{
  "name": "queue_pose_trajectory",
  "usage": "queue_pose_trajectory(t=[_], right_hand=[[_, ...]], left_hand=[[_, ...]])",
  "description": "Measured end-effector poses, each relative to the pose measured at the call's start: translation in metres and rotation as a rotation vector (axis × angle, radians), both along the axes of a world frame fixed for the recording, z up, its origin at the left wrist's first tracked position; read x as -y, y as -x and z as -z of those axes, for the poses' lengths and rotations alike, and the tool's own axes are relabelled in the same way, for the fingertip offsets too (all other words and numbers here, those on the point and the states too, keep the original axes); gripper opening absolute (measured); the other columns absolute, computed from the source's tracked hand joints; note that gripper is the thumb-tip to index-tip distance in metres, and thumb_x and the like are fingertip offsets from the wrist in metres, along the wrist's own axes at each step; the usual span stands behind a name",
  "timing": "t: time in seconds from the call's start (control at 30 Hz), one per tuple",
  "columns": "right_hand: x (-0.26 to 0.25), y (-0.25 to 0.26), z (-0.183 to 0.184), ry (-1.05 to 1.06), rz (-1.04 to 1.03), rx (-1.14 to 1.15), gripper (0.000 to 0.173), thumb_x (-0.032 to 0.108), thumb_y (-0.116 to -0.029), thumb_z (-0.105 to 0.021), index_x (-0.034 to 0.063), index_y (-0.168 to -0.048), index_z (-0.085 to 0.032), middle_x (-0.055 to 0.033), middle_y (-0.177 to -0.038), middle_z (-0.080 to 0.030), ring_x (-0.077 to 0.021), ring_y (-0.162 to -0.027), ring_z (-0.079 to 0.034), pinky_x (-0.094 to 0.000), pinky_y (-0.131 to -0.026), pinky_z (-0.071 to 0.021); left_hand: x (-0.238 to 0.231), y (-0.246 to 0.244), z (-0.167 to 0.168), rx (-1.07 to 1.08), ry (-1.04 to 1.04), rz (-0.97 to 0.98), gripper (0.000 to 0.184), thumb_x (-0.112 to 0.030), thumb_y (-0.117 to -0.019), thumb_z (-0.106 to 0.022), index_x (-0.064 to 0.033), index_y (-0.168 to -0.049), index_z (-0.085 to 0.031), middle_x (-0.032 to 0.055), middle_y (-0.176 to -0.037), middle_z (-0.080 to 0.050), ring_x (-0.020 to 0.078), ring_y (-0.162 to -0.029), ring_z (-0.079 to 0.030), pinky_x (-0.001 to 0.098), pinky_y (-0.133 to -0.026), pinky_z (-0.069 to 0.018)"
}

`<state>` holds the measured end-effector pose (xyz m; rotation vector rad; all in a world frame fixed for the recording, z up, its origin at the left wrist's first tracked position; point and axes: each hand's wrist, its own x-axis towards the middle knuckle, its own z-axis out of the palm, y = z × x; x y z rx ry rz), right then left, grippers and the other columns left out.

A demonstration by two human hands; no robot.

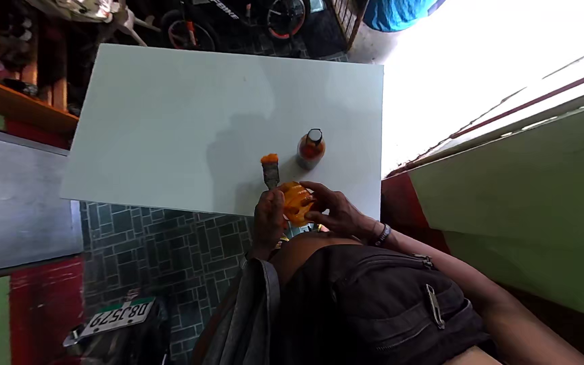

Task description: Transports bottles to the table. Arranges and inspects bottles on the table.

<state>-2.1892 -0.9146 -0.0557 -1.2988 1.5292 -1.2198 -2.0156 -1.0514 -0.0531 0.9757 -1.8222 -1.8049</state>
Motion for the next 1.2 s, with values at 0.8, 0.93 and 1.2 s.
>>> queue_pose_trajectory(t=[0.8,0.93,1.2], right_hand=[[0.006,0.057,-0.034,-0.361,0.464,-0.426,0.051,0.043,-0.0993,-0.065,0.0056,-0.133,-0.062,-0.0143,-0.105,-0.074,-0.0297,-0.09,-0.072,-0.0534,-0.082,-0.0582],[0.042,0.06,-0.014,-0.181,0.449,-0.412,0.09,0.044,-0.081,-0.086,0.0125,-0.154,-0.044,-0.0199,-0.136,-0.059,-0.0347,-0.111,-0.064,-0.0546,-0.089,-0.0558],[0.07,0.066,-0.023,-0.04,0.386,-0.406,0.074,0.034,-0.0833,-0.085,0.0054,-0.143,-0.053,-0.0202,-0.126,-0.065,-0.0337,-0.114,-0.065,-0.0561,-0.096,-0.053]], left_hand=[[0.057,0.014,0.036,0.748,0.761,-0.236,0.05,-0.022,-0.109,-0.044,-0.0091,-0.157,-0.039,0.0311,-0.137,-0.055,0.0509,-0.116,-0.061,0.0661,-0.087,-0.0517],[0.059,0.012,0.051,0.73,0.847,-0.255,0.045,-0.026,-0.1085,-0.046,-0.008,-0.15,-0.047,0.028,-0.134,-0.056,0.0477,-0.113,-0.062,0.0609,-0.082,-0.0543],[0.044,0.021,-0.01,0.332,0.81,-0.244,0.049,-0.042,-0.0961,-0.07,-0.0047,-0.128,-0.069,0.0201,-0.135,-0.061,0.036,-0.121,-0.061,0.0556,-0.099,-0.051]])
